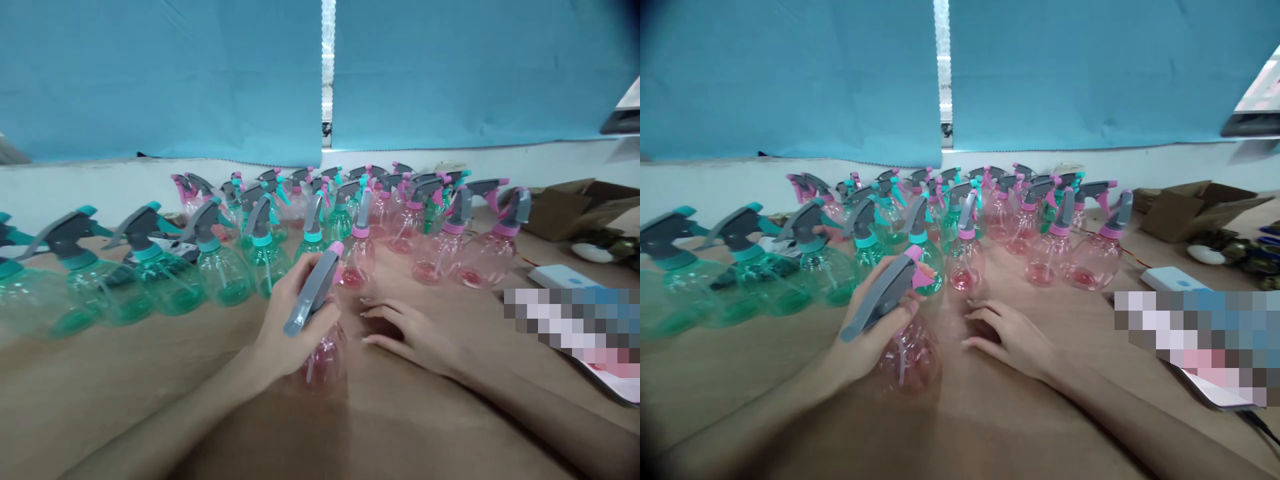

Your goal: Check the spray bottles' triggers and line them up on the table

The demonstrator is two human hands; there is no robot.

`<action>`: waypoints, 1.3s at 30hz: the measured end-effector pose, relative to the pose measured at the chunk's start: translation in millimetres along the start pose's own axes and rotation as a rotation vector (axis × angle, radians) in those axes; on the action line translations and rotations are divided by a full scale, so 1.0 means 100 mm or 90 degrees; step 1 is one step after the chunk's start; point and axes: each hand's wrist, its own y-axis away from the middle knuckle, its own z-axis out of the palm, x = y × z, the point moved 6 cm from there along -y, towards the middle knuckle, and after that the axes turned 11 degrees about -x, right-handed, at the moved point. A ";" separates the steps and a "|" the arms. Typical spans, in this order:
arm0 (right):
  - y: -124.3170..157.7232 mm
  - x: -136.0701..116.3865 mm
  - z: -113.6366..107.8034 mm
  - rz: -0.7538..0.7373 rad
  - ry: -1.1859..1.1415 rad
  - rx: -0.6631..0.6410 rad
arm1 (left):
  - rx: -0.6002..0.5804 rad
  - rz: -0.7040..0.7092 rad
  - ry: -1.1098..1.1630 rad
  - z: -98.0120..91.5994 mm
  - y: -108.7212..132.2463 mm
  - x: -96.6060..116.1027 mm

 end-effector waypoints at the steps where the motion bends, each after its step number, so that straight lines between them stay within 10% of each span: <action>1: 0.00 0.01 0.01 0.010 0.000 -0.004 | 0.004 0.000 -0.002 0.00 0.00 0.00; 39: 0.05 0.03 0.08 0.033 0.015 -0.086 | 0.018 0.022 -0.038 0.01 0.01 -0.03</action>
